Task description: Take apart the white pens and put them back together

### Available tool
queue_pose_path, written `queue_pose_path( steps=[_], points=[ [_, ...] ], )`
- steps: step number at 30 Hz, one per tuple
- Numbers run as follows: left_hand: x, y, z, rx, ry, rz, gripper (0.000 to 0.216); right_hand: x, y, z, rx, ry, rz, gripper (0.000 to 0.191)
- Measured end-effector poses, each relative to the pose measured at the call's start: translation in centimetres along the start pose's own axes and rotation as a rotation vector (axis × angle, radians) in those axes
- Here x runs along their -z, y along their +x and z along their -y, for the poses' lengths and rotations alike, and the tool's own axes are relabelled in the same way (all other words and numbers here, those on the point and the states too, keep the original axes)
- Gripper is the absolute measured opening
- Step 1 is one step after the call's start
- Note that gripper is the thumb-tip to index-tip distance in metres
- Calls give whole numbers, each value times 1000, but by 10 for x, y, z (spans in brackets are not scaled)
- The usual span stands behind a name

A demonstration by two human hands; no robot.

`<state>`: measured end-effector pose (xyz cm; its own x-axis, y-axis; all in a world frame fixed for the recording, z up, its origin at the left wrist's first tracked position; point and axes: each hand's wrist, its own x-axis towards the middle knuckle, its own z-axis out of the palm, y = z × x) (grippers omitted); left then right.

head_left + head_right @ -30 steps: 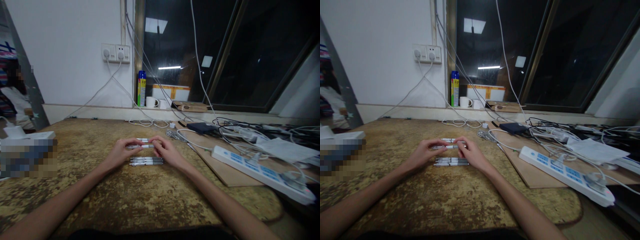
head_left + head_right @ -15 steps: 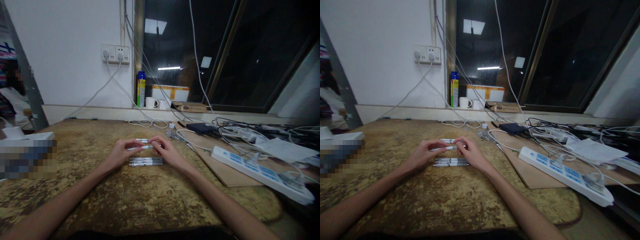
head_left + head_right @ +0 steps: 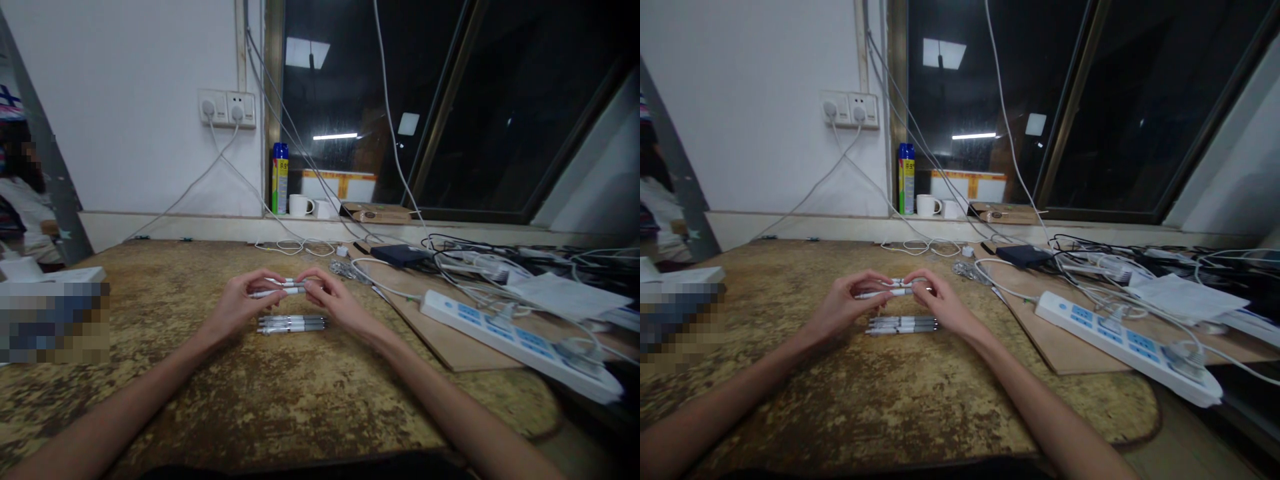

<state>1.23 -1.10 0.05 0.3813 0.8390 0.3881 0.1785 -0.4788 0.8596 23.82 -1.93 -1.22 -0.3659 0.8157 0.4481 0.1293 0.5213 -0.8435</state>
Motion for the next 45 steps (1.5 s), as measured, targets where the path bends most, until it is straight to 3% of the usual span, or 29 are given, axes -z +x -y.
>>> queue_pose_path(
  steps=[4,7,11,13,18,22,25,28,33,45],
  points=[
    [-2,1,3,183,-149,-102,44,-2,-1,-5,-48,77,59,29],
    [-2,2,7,170,-231,-104,40,-7,5,-9,-56,113,103,28],
    [-1,4,10,80,-203,-73,37,-20,30,1,20,121,-103,27],
    [-2,5,9,60,-175,-81,39,-29,45,10,26,135,-126,31],
    [0,5,6,70,-186,-74,46,-47,63,22,13,457,-188,36],
    [9,9,18,53,-147,-83,47,-30,56,19,32,575,-247,34],
    [18,14,35,87,-78,-142,47,-3,47,15,24,1009,-393,32],
    [24,17,46,81,-17,-146,48,17,39,12,-20,1197,-439,36],
    [24,13,42,22,141,-75,36,23,34,12,-7,1245,-470,32],
    [26,10,31,18,416,-77,32,19,30,14,72,1298,-362,26]
  ],
)
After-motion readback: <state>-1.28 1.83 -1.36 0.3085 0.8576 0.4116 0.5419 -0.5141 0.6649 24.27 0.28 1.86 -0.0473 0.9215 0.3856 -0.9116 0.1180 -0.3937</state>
